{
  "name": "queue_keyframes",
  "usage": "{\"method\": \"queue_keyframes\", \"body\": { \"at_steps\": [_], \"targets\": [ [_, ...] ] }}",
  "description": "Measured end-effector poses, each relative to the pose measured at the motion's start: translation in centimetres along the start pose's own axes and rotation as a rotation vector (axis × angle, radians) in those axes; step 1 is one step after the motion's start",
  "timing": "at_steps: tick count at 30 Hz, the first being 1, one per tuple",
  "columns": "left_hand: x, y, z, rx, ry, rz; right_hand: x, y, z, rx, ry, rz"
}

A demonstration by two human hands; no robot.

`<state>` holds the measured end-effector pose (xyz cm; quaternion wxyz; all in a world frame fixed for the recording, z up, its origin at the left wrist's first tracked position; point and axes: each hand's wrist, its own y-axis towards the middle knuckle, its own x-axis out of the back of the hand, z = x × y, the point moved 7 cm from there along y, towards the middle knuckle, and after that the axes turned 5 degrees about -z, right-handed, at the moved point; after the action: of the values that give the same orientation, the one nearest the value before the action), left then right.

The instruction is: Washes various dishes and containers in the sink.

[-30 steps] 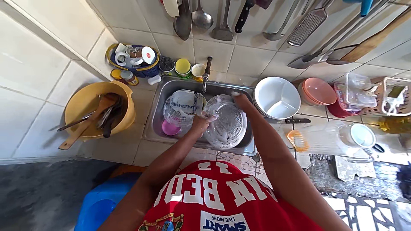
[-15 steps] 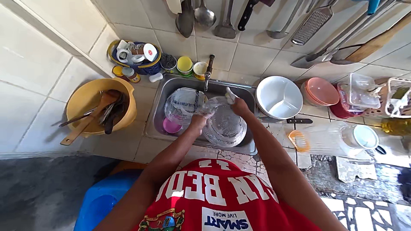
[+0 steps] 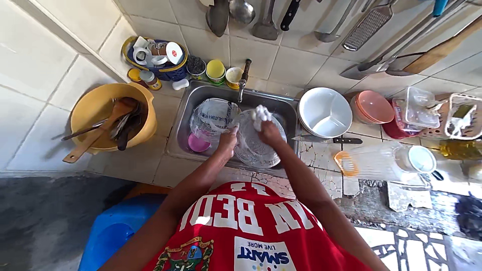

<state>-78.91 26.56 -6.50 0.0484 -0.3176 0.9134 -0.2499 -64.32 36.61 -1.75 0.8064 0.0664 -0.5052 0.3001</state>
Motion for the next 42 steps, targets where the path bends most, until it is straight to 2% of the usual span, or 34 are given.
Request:
{"method": "queue_keyframes", "body": {
  "at_steps": [2,4,6,9,11,13,15,17,19,21,23,25,27,29,31,33,35,37,39,42],
  "targets": [
    [0.9,0.1,-0.1,0.03,-0.032,-0.03,1.4,1.0,-4.5,-0.117,0.087,-0.031],
    [2.2,0.6,-0.3,0.06,-0.089,-0.08,1.1,-0.9,-6.7,-0.186,0.17,-0.074],
    [2.8,1.2,-0.4,0.08,-0.136,-0.11,-0.3,-4.5,-4.9,-0.15,0.157,-0.069],
    [2.4,1.1,-0.2,0.077,-0.125,-0.124,-3.2,-8.2,2.0,0.13,-0.027,0.03],
    [1.2,0.6,-0.3,0.062,-0.106,-0.043,-3.2,-7.1,5.3,0.261,-0.085,0.026],
    [0.0,0.2,-0.3,0.043,-0.122,-0.015,-1.6,-3.8,5.5,0.206,-0.09,0.044],
    [-0.3,-0.2,-0.6,0.064,-0.126,-0.014,0.3,0.3,2.5,0.08,-0.079,0.033],
    [0.2,-0.2,-0.6,0.083,-0.134,-0.02,1.8,2.4,-2.4,-0.055,0.004,0.014],
    [1.4,0.1,-1.1,0.09,-0.159,-0.07,2.3,1.8,-6.7,-0.156,0.17,-0.025],
    [2.6,0.5,-1.3,0.101,-0.196,-0.101,1.3,-1.9,-7.8,-0.202,0.257,-0.11],
    [3.0,1.2,-1.0,0.109,-0.228,-0.118,-0.3,-5.8,-5.4,-0.13,0.203,-0.13],
    [2.7,1.5,-0.8,0.114,-0.22,-0.123,-2.3,-8.2,-0.9,0.044,0.044,-0.077],
    [1.8,1.5,-0.9,0.084,-0.153,-0.103,-2.9,-8.1,3.2,0.221,-0.064,-0.085],
    [0.7,0.8,-1.4,0.046,-0.085,-0.048,-1.9,-6.1,4.5,0.202,-0.063,-0.033],
    [0.0,0.1,-2.1,-0.001,-0.032,-0.039,-0.4,-2.8,2.6,0.09,-0.046,-0.018],
    [0.1,-0.2,-2.2,-0.004,-0.029,-0.054,1.0,-0.4,-1.6,-0.034,0.002,-0.056],
    [0.8,-0.4,-2.2,0.02,-0.066,-0.066,1.5,-0.4,-5.8,-0.176,0.166,-0.089],
    [1.8,0.0,-2.0,0.039,-0.101,-0.077,0.4,-2.8,-7.5,-0.246,0.271,-0.162],
    [2.2,0.7,-1.7,0.044,-0.116,-0.108,-1.6,-5.9,-5.4,-0.173,0.195,-0.217],
    [1.3,0.5,-1.9,-0.014,-0.033,-0.112,-3.9,-8.4,1.8,0.168,-0.011,-0.332]
  ]
}}
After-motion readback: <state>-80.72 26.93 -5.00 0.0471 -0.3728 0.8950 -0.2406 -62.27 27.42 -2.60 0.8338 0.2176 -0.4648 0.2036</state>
